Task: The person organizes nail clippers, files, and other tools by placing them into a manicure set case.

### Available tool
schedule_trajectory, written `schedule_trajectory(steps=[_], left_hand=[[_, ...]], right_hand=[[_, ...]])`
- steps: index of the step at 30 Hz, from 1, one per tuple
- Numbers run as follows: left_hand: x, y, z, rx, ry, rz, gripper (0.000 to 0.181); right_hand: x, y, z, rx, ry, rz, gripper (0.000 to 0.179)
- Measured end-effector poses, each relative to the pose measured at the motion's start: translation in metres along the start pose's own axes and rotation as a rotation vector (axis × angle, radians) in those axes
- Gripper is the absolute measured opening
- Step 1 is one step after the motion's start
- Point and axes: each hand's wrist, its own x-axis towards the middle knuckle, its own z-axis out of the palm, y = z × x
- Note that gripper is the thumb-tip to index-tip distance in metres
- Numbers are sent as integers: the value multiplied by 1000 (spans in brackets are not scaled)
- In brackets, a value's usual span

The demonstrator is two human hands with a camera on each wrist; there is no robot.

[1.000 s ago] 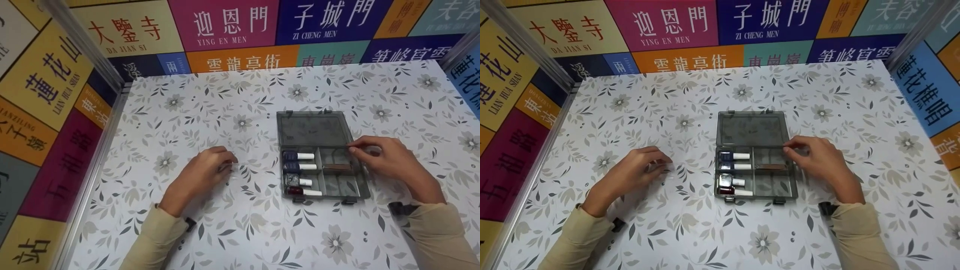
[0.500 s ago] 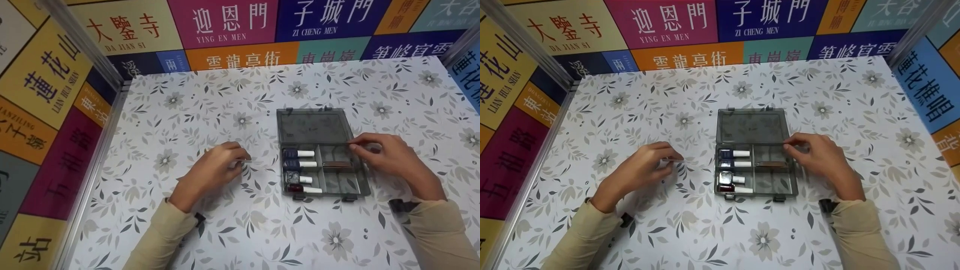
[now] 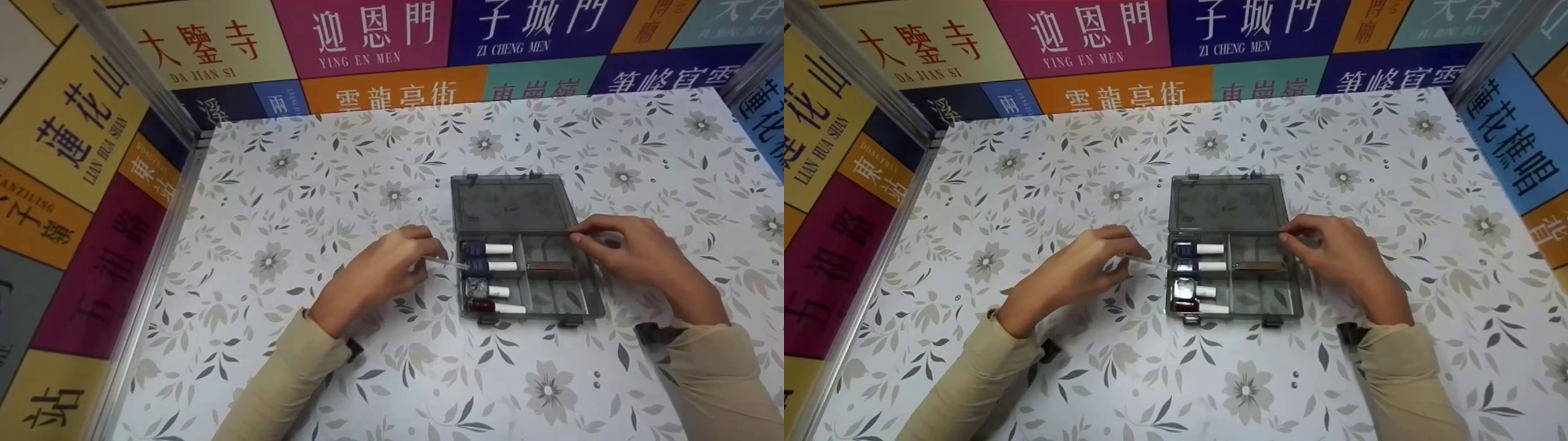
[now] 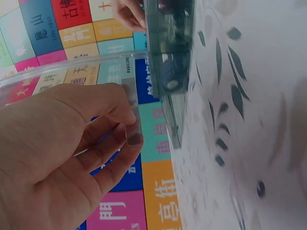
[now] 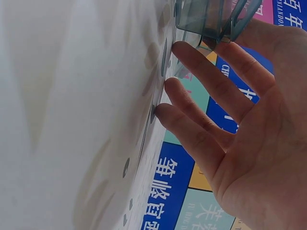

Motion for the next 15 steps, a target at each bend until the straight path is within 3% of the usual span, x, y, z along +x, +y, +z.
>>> schedule_trajectory(steps=[4, 15], left_hand=[[9, 4, 2, 0, 1, 54, 44], [26, 18, 16, -15, -10, 75, 52]], right_hand=[[0, 0, 0, -4, -1, -8, 18], [0, 0, 0, -11, 1, -5, 18]])
